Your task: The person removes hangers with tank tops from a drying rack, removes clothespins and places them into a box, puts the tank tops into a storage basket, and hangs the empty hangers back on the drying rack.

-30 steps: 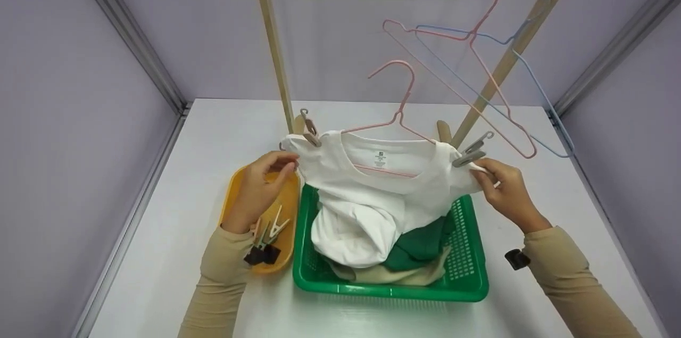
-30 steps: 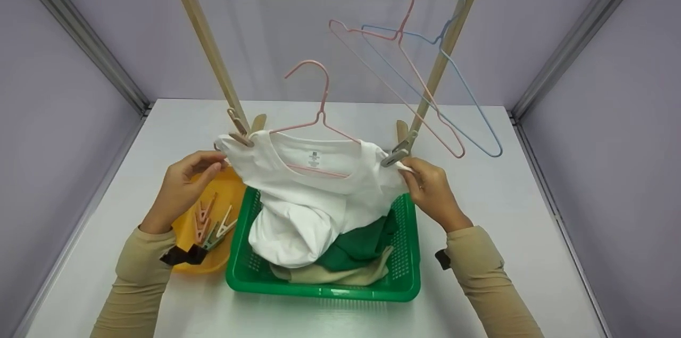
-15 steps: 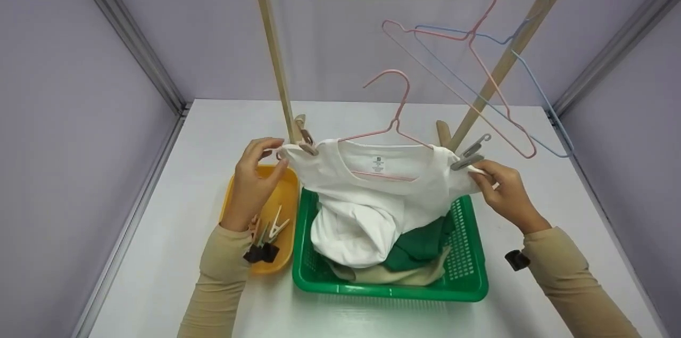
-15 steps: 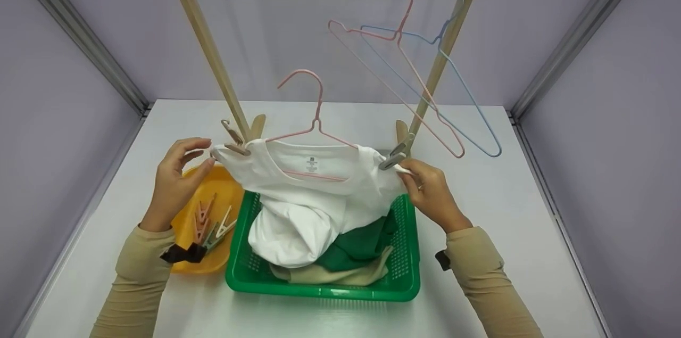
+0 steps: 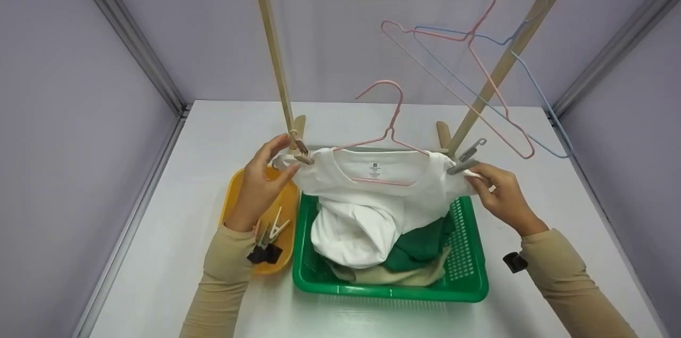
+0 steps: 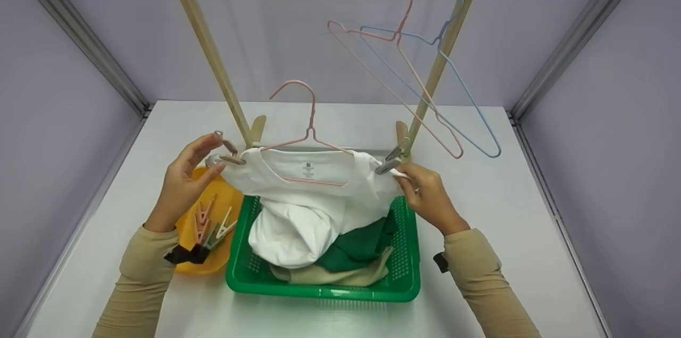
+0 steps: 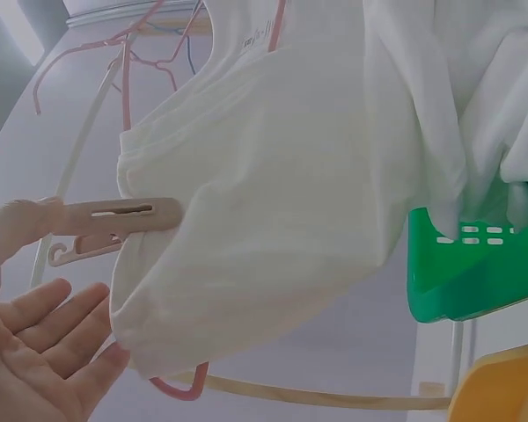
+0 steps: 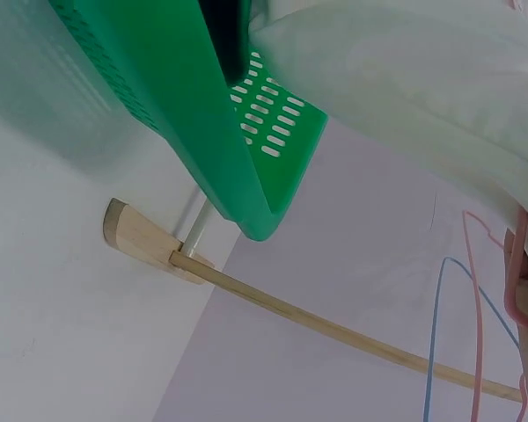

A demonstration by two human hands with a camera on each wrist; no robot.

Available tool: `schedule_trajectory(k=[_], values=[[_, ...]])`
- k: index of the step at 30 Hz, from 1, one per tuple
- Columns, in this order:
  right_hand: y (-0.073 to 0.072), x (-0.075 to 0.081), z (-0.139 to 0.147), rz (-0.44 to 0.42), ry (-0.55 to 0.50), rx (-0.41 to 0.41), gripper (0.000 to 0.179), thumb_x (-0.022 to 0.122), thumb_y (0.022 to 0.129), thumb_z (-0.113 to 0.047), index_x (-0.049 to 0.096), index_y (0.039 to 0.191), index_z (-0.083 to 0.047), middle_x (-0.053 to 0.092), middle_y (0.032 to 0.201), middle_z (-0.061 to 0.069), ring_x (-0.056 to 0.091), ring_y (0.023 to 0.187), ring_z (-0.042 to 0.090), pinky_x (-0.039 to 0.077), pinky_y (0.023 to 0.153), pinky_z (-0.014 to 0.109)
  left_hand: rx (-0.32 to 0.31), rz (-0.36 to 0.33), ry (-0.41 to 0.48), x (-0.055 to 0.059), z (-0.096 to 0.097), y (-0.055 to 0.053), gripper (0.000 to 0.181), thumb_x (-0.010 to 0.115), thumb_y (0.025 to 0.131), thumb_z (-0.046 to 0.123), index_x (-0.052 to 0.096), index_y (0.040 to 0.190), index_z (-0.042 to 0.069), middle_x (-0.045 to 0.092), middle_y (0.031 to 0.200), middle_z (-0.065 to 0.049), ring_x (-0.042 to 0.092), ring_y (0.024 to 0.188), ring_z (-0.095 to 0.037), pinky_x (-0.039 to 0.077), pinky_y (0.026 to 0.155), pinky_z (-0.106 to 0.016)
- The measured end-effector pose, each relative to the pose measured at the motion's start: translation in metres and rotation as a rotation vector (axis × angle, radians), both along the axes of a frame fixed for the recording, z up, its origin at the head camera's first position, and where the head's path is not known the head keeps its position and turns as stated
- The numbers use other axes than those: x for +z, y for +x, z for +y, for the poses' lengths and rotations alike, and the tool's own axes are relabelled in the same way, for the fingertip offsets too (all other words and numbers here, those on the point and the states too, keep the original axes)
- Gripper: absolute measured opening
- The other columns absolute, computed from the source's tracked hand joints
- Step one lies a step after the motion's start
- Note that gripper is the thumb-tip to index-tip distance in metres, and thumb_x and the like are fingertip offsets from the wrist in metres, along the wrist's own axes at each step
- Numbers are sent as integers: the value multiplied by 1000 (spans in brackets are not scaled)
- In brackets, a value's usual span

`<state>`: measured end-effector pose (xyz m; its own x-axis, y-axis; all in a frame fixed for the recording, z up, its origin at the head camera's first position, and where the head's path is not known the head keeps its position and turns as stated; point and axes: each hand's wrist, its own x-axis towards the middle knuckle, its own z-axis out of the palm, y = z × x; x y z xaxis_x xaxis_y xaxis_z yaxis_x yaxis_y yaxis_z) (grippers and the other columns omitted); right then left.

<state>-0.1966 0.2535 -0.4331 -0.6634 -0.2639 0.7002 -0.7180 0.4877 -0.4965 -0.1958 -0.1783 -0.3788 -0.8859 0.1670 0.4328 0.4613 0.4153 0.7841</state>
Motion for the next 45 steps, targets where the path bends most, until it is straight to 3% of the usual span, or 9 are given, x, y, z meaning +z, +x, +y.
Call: schedule_trajectory(k=[4, 10, 18, 25, 35, 45], values=[[1, -1, -3, -7, 6, 8, 28, 63, 71, 27, 68, 88, 5, 68, 80, 20, 53, 77, -13, 46, 63, 3, -11, 4, -3, -1, 0, -1, 56, 66, 89, 6, 44, 140, -4, 57, 136, -18, 55, 128, -31, 43, 110, -46], [0, -4, -5, -9, 0, 9, 29, 63, 71, 27, 68, 89, 5, 68, 79, 20, 53, 72, -9, 45, 59, 4, -42, 1, 21, -4, 1, -1, 53, 67, 88, 7, 49, 137, -3, 64, 120, -17, 63, 114, -29, 51, 100, -40], [1, -8, -5, -2, -4, 15, 29, 63, 70, 28, 68, 88, 5, 68, 79, 20, 55, 75, -12, 46, 60, 5, -99, 23, 41, -7, 0, -3, 28, 65, 89, 5, 62, 116, 0, 65, 109, -14, 65, 107, -29, 52, 99, -38], [3, -6, -5, -17, 9, 18, 28, 62, 72, 26, 68, 90, 6, 70, 82, 19, 55, 79, -14, 47, 63, 2, -91, 60, 19, -8, 0, -2, 24, 64, 89, 4, 62, 112, -2, 67, 104, -13, 67, 100, -25, 54, 95, -39], [4, -8, -4, -19, 14, 14, 28, 63, 72, 27, 68, 91, 7, 70, 83, 21, 55, 82, -17, 46, 61, 2, -28, 104, 17, -7, 2, -1, 25, 68, 86, 6, 64, 109, -5, 70, 101, -15, 71, 95, -24, 56, 91, -22], [4, -7, -5, -21, 29, -3, 26, 64, 72, 25, 68, 90, 5, 70, 82, 18, 55, 79, -14, 46, 61, 3, -12, 66, 56, -7, 3, -1, 24, 68, 85, 6, 64, 106, -6, 71, 100, -16, 71, 93, -20, 54, 89, -15]])
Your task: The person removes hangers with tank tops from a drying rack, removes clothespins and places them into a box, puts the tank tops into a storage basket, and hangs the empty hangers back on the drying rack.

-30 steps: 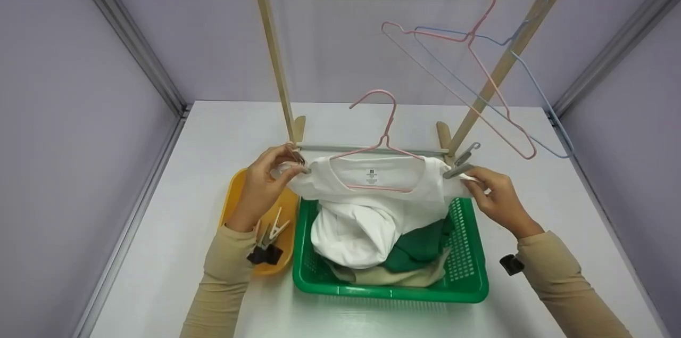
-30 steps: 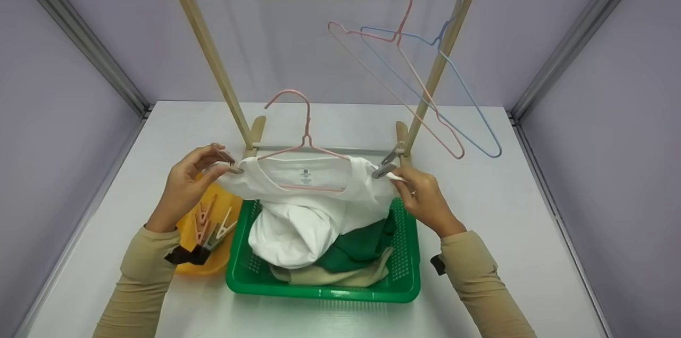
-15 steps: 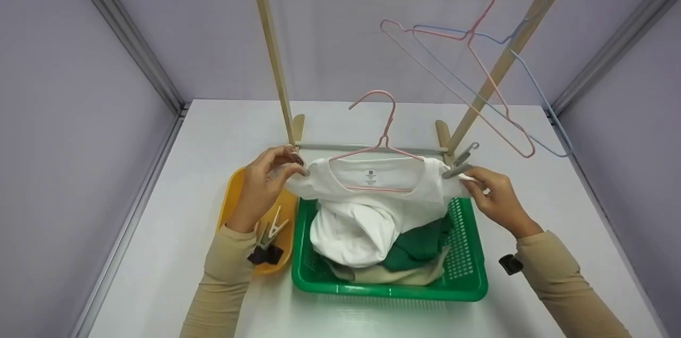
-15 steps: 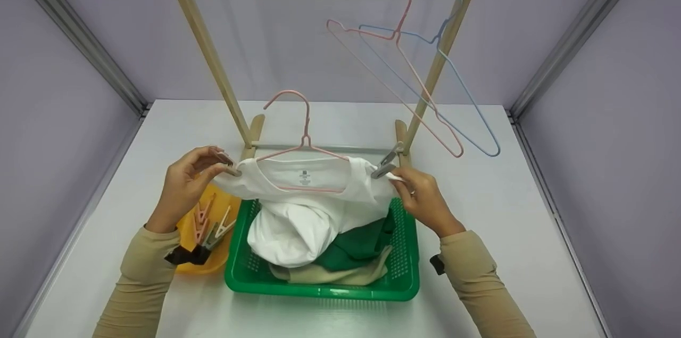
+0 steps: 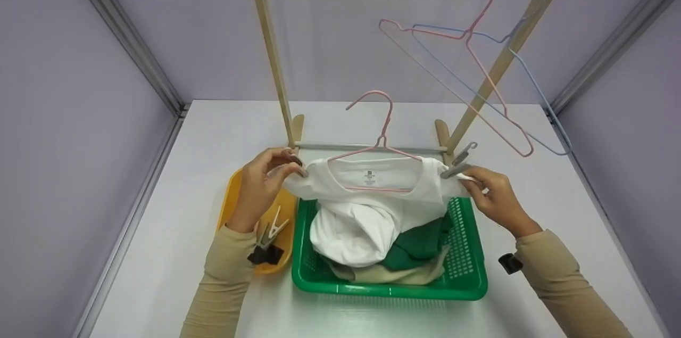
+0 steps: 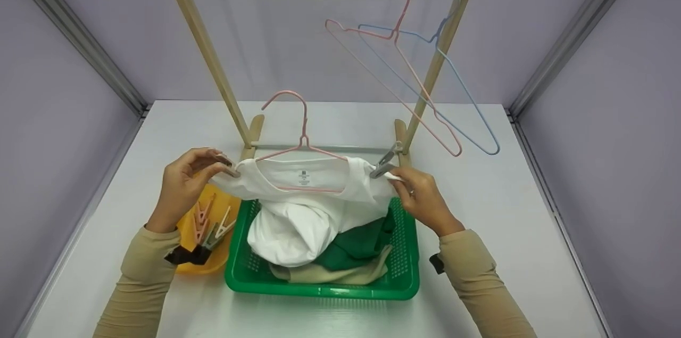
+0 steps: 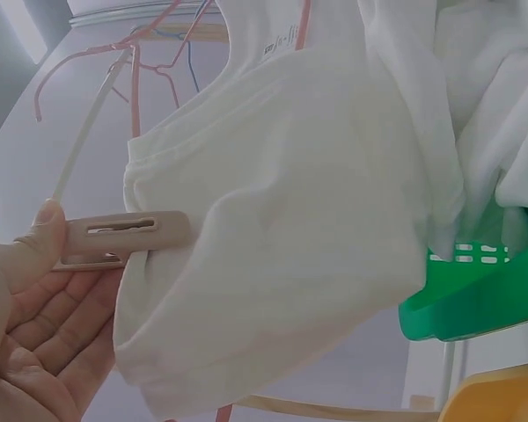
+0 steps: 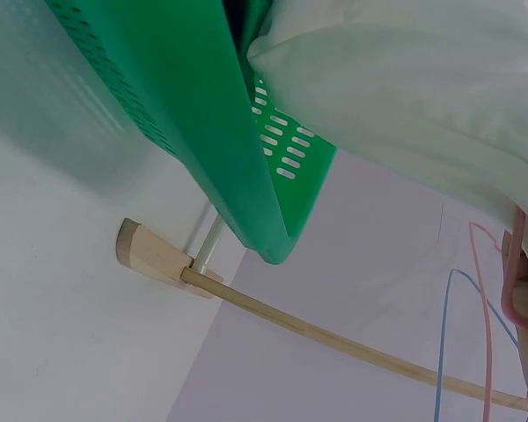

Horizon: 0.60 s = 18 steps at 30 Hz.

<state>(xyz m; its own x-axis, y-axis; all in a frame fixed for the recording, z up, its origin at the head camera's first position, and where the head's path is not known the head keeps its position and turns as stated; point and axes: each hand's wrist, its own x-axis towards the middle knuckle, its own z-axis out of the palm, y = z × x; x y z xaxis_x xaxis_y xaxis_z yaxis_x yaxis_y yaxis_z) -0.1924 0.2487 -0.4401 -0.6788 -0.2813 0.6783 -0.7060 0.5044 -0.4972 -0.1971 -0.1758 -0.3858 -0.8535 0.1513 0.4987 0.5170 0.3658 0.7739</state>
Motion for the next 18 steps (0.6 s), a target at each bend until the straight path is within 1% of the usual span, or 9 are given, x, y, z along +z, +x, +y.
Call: schedule_trajectory(k=[5, 8, 14, 18], values=[[1, -1, 0, -20, 9, -4, 26, 65, 74, 23, 68, 91, 5, 71, 84, 18, 55, 82, -15, 46, 63, 1, 10, 3, 5, 1, 0, 0, 24, 69, 85, 6, 64, 105, -7, 71, 99, -16, 71, 93, -16, 53, 89, -13], [1, -2, 0, -29, 17, -5, 25, 65, 75, 22, 68, 91, 5, 71, 84, 18, 55, 79, -13, 45, 62, 2, 17, 10, 13, 1, 0, 0, 23, 69, 85, 6, 65, 104, -7, 72, 99, -17, 71, 94, -15, 53, 90, -13], [0, -3, 0, -25, 25, -5, 24, 65, 75, 22, 68, 91, 4, 71, 83, 17, 56, 77, -12, 45, 61, 2, 51, 48, 21, 3, -2, 0, 20, 70, 84, 7, 67, 102, -3, 73, 98, -16, 71, 93, -15, 53, 91, -13], [0, -3, 0, -33, 23, 0, 25, 65, 75, 22, 68, 91, 3, 71, 84, 18, 57, 79, -13, 46, 61, 2, 66, 68, 25, 3, -4, 0, 21, 70, 83, 5, 66, 101, -6, 73, 97, -18, 70, 92, -10, 53, 90, -12]])
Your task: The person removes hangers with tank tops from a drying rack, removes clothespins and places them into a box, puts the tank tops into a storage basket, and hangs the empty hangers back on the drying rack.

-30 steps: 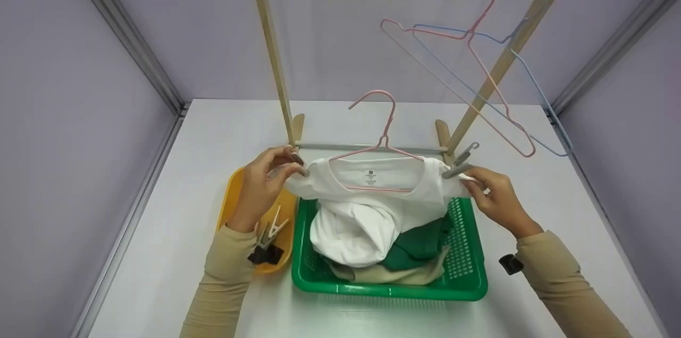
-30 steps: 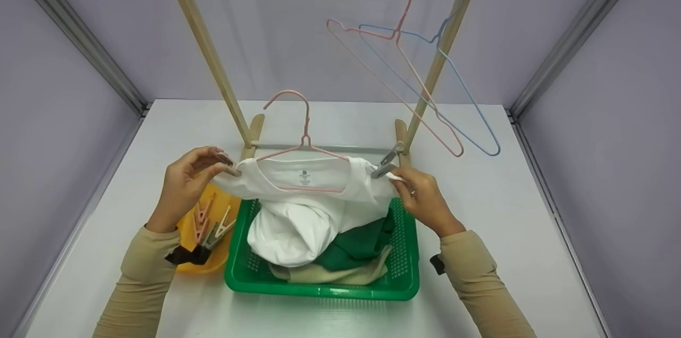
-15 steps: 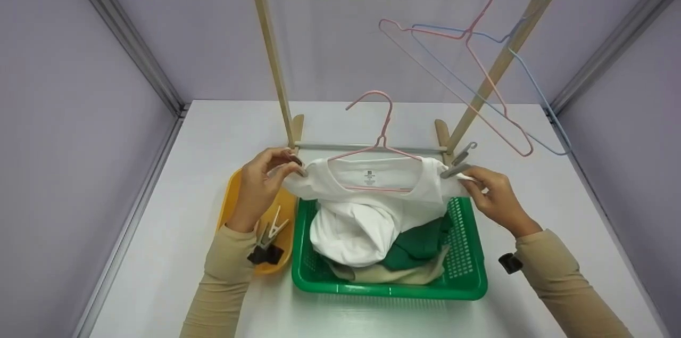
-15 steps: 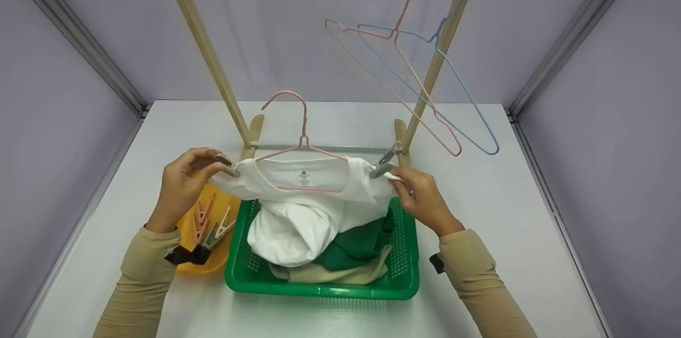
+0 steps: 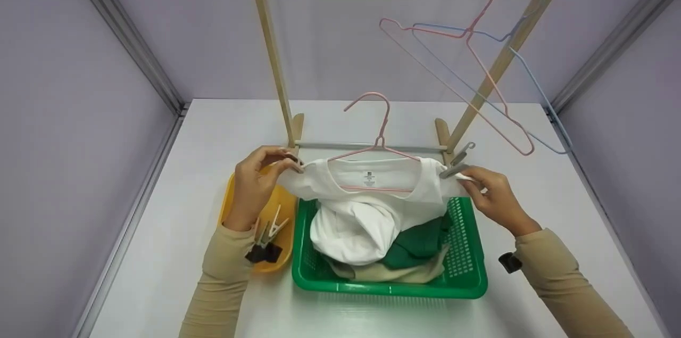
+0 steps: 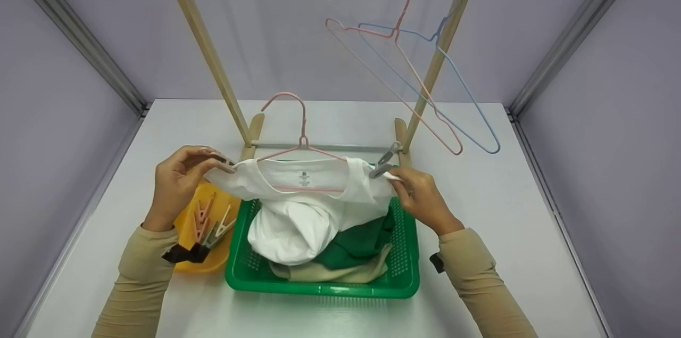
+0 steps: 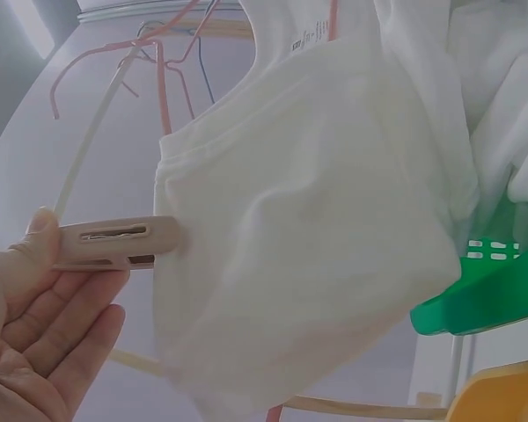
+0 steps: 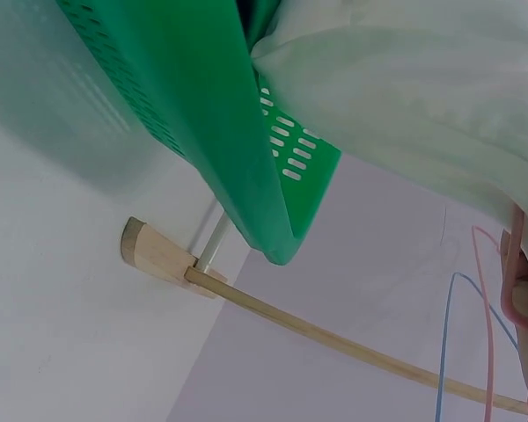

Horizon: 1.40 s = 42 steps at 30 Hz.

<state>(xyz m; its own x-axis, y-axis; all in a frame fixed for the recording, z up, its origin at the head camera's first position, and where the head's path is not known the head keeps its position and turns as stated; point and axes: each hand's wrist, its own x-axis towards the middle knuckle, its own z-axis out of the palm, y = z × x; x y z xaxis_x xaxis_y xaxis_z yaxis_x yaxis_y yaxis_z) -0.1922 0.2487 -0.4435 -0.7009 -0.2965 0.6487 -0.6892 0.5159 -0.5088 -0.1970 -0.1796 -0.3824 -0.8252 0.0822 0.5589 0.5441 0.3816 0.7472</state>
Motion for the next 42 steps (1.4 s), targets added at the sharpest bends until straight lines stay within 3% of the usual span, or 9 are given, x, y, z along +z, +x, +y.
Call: schedule_trajectory(k=[7, 14, 22, 27, 34, 42], values=[[0, -2, 1, 11, 4, -9, 26, 65, 74, 22, 68, 91, 3, 71, 83, 17, 56, 78, -13, 46, 62, 2, 23, -7, -2, 1, -3, 1, 22, 68, 85, 5, 65, 102, -8, 72, 98, -20, 69, 93, -10, 52, 89, -11], [-1, -3, 1, 30, 5, -16, 26, 65, 74, 23, 68, 91, 3, 71, 83, 17, 56, 79, -13, 46, 61, 2, 18, -18, 24, 1, -8, 1, 26, 68, 85, 3, 62, 107, -10, 70, 101, -21, 66, 95, -1, 52, 90, -11], [-1, -1, 2, 39, -13, 3, 27, 64, 74, 24, 69, 91, 4, 71, 83, 17, 56, 80, -13, 46, 64, 0, 15, -58, 20, 1, -8, 1, 29, 67, 87, 5, 61, 112, -8, 67, 104, -19, 68, 100, -22, 52, 88, -11], [-1, -1, 2, 37, -20, 7, 27, 63, 73, 25, 68, 91, 5, 71, 83, 18, 56, 79, -14, 46, 61, 2, 40, -76, 11, 1, -9, 2, 30, 67, 87, 8, 62, 115, -5, 67, 107, -17, 67, 101, -13, 53, 86, -11], [-2, -3, 2, 14, -23, 8, 27, 64, 73, 25, 67, 91, 5, 70, 82, 19, 56, 77, -14, 46, 61, 1, 74, -56, 68, 0, -10, 0, 35, 68, 86, 5, 60, 118, -7, 65, 110, -20, 64, 101, -1, 52, 95, -15], [-1, -3, 2, 7, -37, 14, 26, 63, 74, 25, 68, 91, 6, 70, 83, 19, 56, 79, -16, 46, 61, 1, 129, -49, 112, -5, -13, -4, 38, 70, 85, 6, 59, 119, -7, 64, 113, -20, 64, 104, -8, 52, 97, -17]])
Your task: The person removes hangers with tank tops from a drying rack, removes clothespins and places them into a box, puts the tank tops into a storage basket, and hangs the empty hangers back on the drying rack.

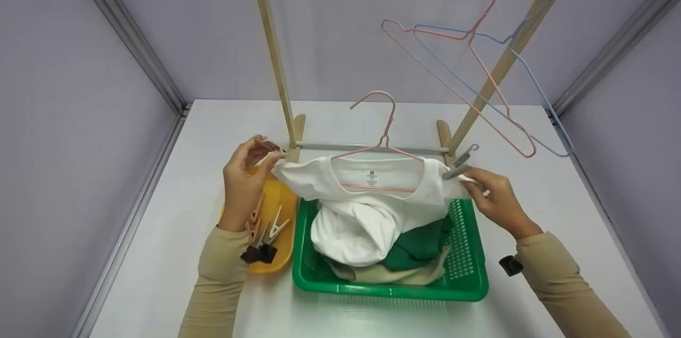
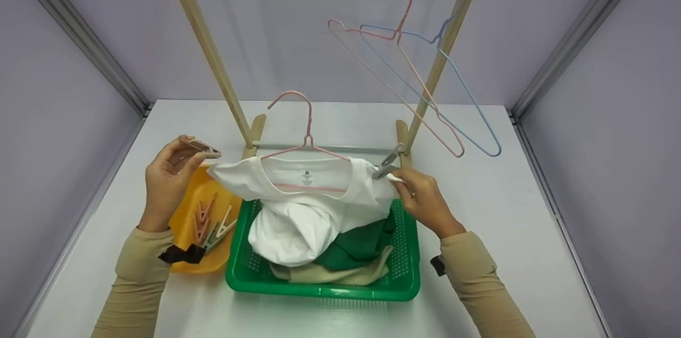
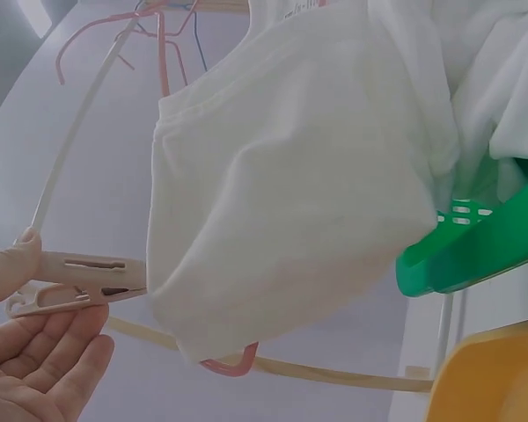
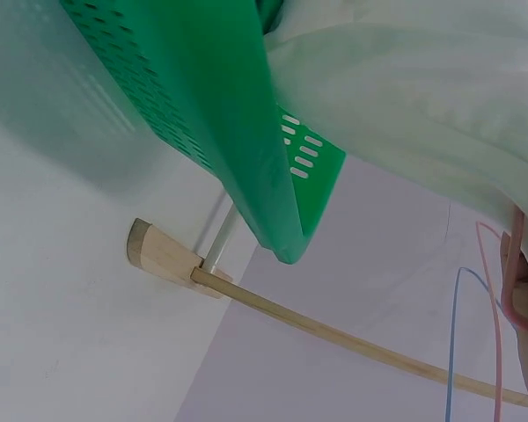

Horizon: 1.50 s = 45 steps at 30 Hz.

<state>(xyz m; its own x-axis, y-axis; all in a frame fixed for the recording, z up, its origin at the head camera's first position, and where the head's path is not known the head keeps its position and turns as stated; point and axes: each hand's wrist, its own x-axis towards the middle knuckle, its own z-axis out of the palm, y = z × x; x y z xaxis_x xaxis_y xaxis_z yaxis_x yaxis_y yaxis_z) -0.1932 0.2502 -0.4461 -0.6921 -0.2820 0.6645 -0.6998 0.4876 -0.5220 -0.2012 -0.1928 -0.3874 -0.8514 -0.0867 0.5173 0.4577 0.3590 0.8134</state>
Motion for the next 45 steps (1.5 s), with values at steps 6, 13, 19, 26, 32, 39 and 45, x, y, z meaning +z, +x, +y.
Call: schedule_trajectory(k=[6, 13, 19, 26, 32, 39, 45], values=[[1, -1, 1, 3, -4, -11, 27, 63, 74, 25, 68, 92, 5, 70, 83, 19, 55, 79, -16, 46, 61, 1, 40, -18, 21, -8, -5, -4, 42, 72, 84, 6, 57, 122, -7, 63, 111, -19, 64, 103, -7, 51, 97, -15], [1, -2, 1, 2, -10, -14, 27, 64, 73, 25, 68, 91, 5, 70, 83, 20, 56, 77, -14, 46, 61, 2, 108, -107, -4, -13, -10, -5, 42, 72, 85, 8, 58, 123, -4, 63, 112, -19, 65, 105, -20, 53, 98, -24], [0, -2, 1, 15, 1, -3, 28, 64, 71, 27, 68, 90, 7, 69, 79, 20, 58, 66, -6, 45, 56, 4, 120, -159, -55, -22, -16, -7, 43, 71, 86, 11, 57, 124, -5, 64, 111, -20, 65, 105, -29, 54, 97, -35], [2, 0, 1, 21, 1, 2, 29, 64, 71, 27, 68, 91, 6, 70, 82, 20, 55, 75, -15, 45, 57, 4, 134, -271, -57, -29, -19, -9, 43, 70, 88, 13, 57, 126, -3, 63, 114, -19, 65, 106, -29, 54, 98, -35], [0, -1, 1, 41, -15, 14, 31, 63, 69, 29, 68, 90, 6, 68, 80, 21, 56, 73, -11, 46, 57, 5, 160, -315, -108, -37, -21, -13, 43, 71, 87, 14, 57, 124, -6, 64, 114, -22, 66, 102, -33, 54, 96, -43], [2, -1, 2, 13, 5, -11, 28, 64, 72, 25, 68, 91, 4, 70, 81, 18, 55, 75, -13, 45, 58, 4, 144, -374, -241, -48, -26, -12, 40, 69, 89, 16, 58, 119, -8, 66, 108, -24, 67, 98, -34, 55, 93, -45], [3, -1, 2, 3, -6, -2, 28, 63, 73, 26, 68, 91, 5, 70, 81, 19, 55, 77, -15, 46, 59, 3, 71, -622, -432, -56, -31, -7, 32, 66, 92, 28, 61, 103, -2, 68, 97, -19, 65, 83, -26, 54, 71, -33]])
